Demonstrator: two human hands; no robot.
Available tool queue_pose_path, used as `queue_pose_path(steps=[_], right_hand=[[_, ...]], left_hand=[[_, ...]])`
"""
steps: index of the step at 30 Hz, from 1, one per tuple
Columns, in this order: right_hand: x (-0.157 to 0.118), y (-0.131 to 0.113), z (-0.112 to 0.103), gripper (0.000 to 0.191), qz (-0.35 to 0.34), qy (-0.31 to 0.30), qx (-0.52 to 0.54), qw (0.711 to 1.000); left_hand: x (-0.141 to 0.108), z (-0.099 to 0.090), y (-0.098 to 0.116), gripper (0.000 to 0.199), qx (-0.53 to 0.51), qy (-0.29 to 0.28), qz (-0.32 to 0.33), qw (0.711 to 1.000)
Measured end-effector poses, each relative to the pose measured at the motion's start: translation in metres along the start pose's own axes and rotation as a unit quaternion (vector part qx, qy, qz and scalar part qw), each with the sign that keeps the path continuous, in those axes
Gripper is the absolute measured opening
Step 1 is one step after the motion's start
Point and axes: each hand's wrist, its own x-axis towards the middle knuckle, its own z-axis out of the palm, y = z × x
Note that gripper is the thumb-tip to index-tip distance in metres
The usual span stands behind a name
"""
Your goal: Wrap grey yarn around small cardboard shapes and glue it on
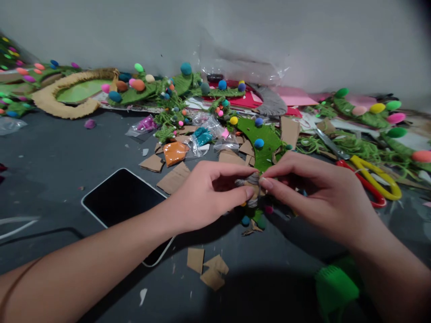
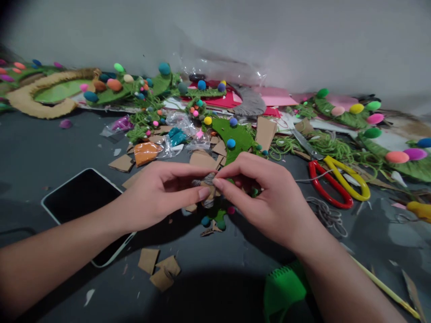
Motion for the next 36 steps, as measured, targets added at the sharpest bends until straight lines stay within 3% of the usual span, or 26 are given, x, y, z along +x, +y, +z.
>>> queue_pose_path(steps=[7,18,24,30,36], right_hand=[[0.002,-0.002,0.002,0.016,0.078,0.015,0.076,0.994],[0.004,-0.003,0.007,0.015,0.188,0.006,0.249,0.95],[0.005,-0.006,0.015,0.004,0.137,0.018,0.199,0.97],[0.003,-0.004,0.02,0.006,0.081,0.021,0.118,0.989],[0.0,-0.003,0.024,0.011,0.008,0.019,0.024,1.0]], left_hand=[[0.001,-0.004,-0.001,0.033,-0.066,-0.029,-0.017,0.997],[0.002,-0.003,-0.003,0.026,-0.126,0.01,0.035,0.991],[0.003,-0.002,-0.002,0.027,-0.127,0.045,0.063,0.989],[0.006,-0.003,-0.003,0.027,-0.113,0.096,0.074,0.986],[0.007,-0.004,0.0,0.026,-0.013,0.148,0.092,0.985]])
